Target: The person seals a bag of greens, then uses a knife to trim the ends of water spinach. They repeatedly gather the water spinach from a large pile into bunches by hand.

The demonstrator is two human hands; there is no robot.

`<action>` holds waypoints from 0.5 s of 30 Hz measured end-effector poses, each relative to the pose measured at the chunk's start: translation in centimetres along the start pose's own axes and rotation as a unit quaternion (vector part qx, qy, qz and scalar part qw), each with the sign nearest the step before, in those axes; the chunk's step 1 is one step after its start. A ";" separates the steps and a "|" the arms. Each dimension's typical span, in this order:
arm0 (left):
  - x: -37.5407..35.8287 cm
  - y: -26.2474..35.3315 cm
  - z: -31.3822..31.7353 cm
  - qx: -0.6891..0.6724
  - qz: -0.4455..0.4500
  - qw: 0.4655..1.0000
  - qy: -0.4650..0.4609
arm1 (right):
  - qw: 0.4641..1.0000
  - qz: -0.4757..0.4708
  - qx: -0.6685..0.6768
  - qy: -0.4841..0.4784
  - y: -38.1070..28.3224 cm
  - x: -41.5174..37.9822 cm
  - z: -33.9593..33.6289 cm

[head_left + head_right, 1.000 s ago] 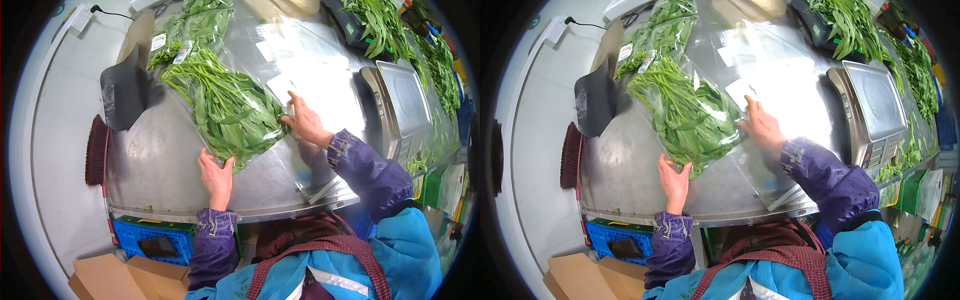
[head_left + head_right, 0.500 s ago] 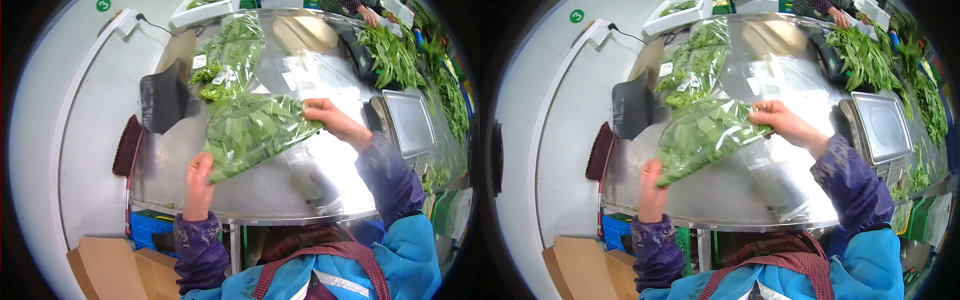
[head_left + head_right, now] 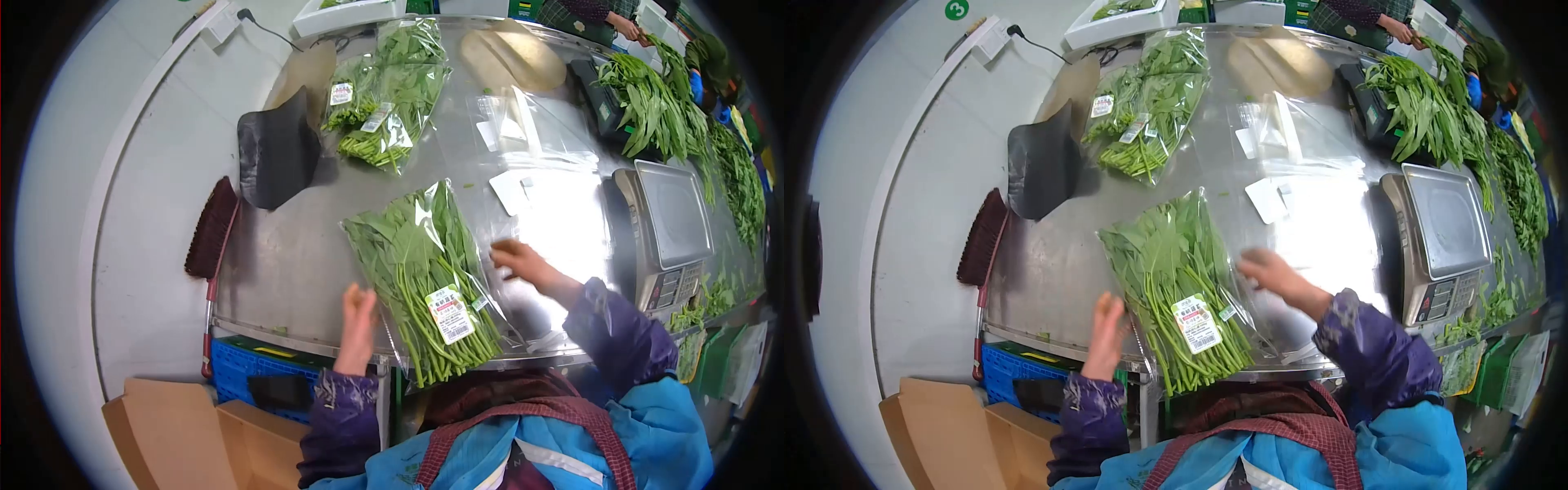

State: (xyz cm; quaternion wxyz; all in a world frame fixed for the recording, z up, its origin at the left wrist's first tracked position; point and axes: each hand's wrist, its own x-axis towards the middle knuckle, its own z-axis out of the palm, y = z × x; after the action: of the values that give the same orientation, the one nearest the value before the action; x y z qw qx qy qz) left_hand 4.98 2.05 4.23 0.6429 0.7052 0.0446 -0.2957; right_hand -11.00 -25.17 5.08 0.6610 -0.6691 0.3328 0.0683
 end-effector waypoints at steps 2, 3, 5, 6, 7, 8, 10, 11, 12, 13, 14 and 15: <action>-1.2 -1.3 0.3 -0.068 -0.109 0.989 -0.072 | 0.999 0.013 0.016 -0.029 2.7 -2.0 1.4; -1.6 -1.6 0.6 -0.069 -0.112 0.989 -0.070 | 0.998 0.029 0.020 -0.048 3.3 -2.8 2.2; -2.2 -2.1 1.3 -0.071 -0.194 0.970 -0.126 | 0.996 0.051 0.024 -0.069 4.1 -3.8 3.8; -2.3 -2.9 1.6 -0.071 -0.195 0.970 -0.127 | 0.996 0.057 0.023 -0.072 4.2 -4.1 4.7; -2.2 -3.9 1.9 -0.083 -0.145 0.967 -0.190 | 0.995 0.058 0.023 -0.071 4.0 -4.3 5.3; -2.1 -4.5 2.2 -0.096 -0.093 0.958 -0.254 | 0.996 0.034 0.032 -0.082 3.7 -4.4 5.7; -2.6 -3.6 2.1 -0.131 -0.110 0.952 -0.256 | 0.993 -0.017 0.052 -0.104 3.0 -4.7 6.5; -2.7 -3.7 1.6 -0.125 -0.120 0.950 -0.258 | 0.993 -0.041 0.035 -0.103 3.1 -4.9 6.8; -2.9 -3.7 1.2 -0.119 -0.130 0.949 -0.261 | 0.993 -0.043 0.036 -0.099 3.1 -5.2 7.1; -3.4 -3.6 1.0 -0.129 -0.101 0.953 -0.253 | 0.989 -0.072 0.087 -0.099 3.1 -5.6 7.5; -3.9 -3.4 0.9 -0.130 -0.100 0.953 -0.255 | 0.980 -0.100 0.139 -0.099 3.2 -6.0 7.7; -4.5 -2.9 0.7 -0.129 -0.093 0.956 -0.247 | 0.986 -0.097 0.084 -0.104 3.6 -5.7 7.7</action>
State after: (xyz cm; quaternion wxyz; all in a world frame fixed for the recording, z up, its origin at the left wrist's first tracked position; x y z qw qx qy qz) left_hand -0.25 3.29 3.81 0.6887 0.5142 -0.0127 -0.5109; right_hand -14.62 -15.59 4.24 0.7496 -0.6294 0.1999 0.0449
